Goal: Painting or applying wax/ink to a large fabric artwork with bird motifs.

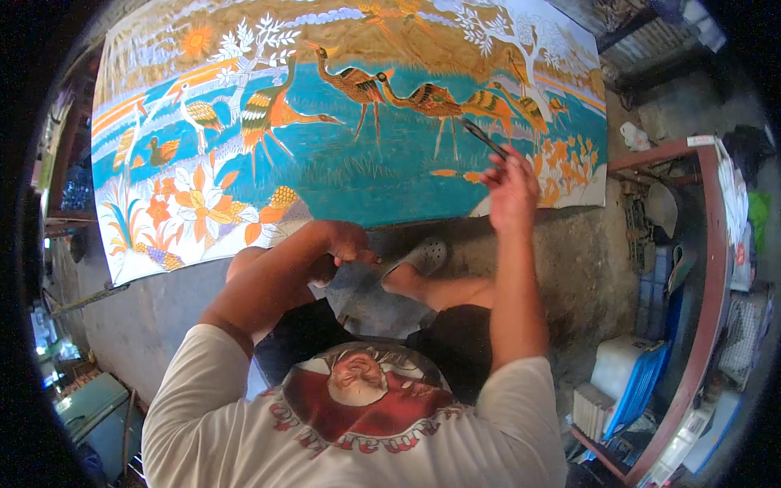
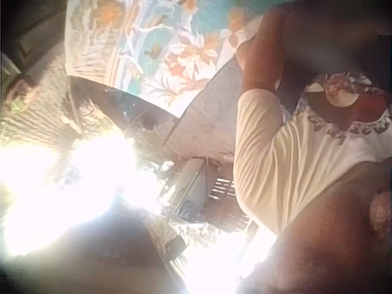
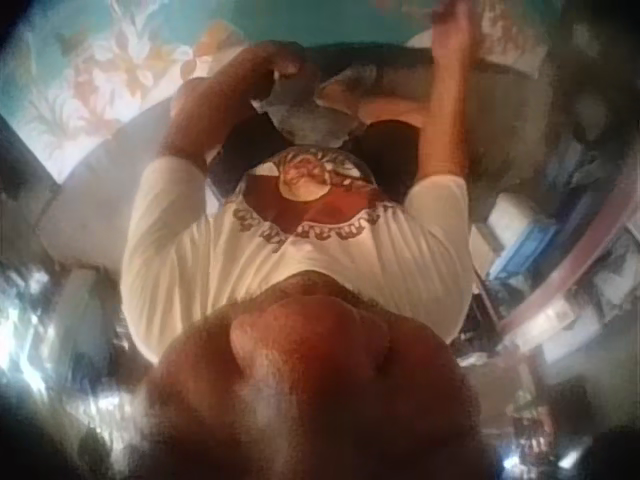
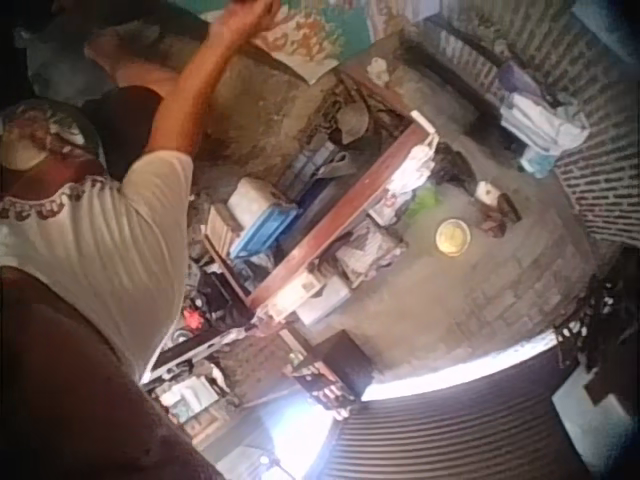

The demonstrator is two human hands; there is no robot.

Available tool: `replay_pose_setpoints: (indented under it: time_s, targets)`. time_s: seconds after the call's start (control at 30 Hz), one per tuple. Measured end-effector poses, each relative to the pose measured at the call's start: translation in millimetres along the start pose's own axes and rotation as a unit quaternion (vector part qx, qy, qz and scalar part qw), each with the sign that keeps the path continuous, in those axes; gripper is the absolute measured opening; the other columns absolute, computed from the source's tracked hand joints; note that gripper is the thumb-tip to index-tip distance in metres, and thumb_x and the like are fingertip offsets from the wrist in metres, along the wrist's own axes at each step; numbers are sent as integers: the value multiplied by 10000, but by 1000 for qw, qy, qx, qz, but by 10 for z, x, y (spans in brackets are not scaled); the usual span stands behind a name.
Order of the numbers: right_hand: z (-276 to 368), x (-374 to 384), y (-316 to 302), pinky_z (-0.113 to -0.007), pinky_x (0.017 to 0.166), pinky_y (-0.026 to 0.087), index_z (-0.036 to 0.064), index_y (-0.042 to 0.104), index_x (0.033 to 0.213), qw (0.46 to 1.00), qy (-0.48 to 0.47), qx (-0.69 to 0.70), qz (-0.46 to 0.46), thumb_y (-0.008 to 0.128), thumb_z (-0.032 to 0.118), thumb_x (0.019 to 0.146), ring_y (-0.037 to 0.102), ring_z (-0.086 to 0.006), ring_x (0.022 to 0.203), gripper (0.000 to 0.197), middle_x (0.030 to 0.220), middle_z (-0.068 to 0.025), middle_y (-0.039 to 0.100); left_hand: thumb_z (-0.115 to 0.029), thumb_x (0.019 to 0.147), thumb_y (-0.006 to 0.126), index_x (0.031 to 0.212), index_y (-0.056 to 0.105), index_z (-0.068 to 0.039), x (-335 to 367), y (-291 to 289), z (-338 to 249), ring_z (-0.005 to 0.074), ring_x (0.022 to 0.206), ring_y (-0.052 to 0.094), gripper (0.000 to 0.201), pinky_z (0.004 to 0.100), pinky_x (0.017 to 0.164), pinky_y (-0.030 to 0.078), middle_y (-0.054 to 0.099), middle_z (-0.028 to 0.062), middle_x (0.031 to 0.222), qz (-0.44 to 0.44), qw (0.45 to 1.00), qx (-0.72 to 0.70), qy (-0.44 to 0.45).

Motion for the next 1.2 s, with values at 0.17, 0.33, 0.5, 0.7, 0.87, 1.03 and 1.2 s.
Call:
replay_pose_setpoints:
  time_s: [0.17,0.33,0.5,0.7,0.87,1.03,1.2]
  targets:
    - [-849,953,788,-326,604,606,12,653,1210,994,5,-108,-33,592,143,1009,644,-148,682,248,1003,-138,708,-686,920,489,818,741,-2,-2,-256,7,293,624,629,736,459,664,508,658,158,732,-45,991,-114,59]
    - [-1413,1544,990,-298,559,594,8,679,1171,972,-2,-234,-34,601,136,1000,646,-136,651,227,963,-130,727,-643,925,498,780,724,27,58,-248,-12,347,672,649,722,496,677,485,661,217,741,-26,996,-38,75]
    - [-1694,1787,1074,-283,572,587,20,657,1203,965,0,-263,4,599,149,1008,634,-125,648,241,977,-121,715,-632,913,522,819,722,37,39,-247,-77,414,762,654,704,507,724,491,675,253,787,8,993,-56,103]
    - [-1801,1839,1093,-274,558,584,23,665,1193,960,-5,-279,3,604,137,1001,639,-123,645,231,993,-130,724,-643,887,564,848,725,42,12,-271,-158,448,823,664,704,514,762,500,691,274,841,-27,986,-61,155]
    - [-1810,1860,1064,-274,558,586,24,676,1182,956,-3,-294,-4,603,125,995,639,-124,640,225,1004,-139,730,-663,875,571,857,724,52,33,-263,-170,454,850,669,732,514,784,507,694,279,852,-38,988,-46,142]
    - [-1773,1891,1098,-275,557,589,18,685,1163,955,-33,-295,5,606,125,992,649,-127,646,217,1007,-142,731,-681,872,560,861,719,75,25,-260,-195,459,861,671,773,518,794,510,693,297,878,-27,989,-59,135]
    - [-1832,1891,1128,-278,551,589,19,692,1154,953,-23,-302,25,608,123,990,661,-133,648,212,1001,-144,732,-684,878,553,845,714,85,-18,-294,-227,457,851,672,787,511,790,514,693,296,869,-28,988,-56,144]
Point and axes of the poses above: each hand's wrist, its own x-axis towards the middle knuckle, its own y-axis out of the palm, z = x × y, the point moved 6 cm from there along x, towards the middle knuckle
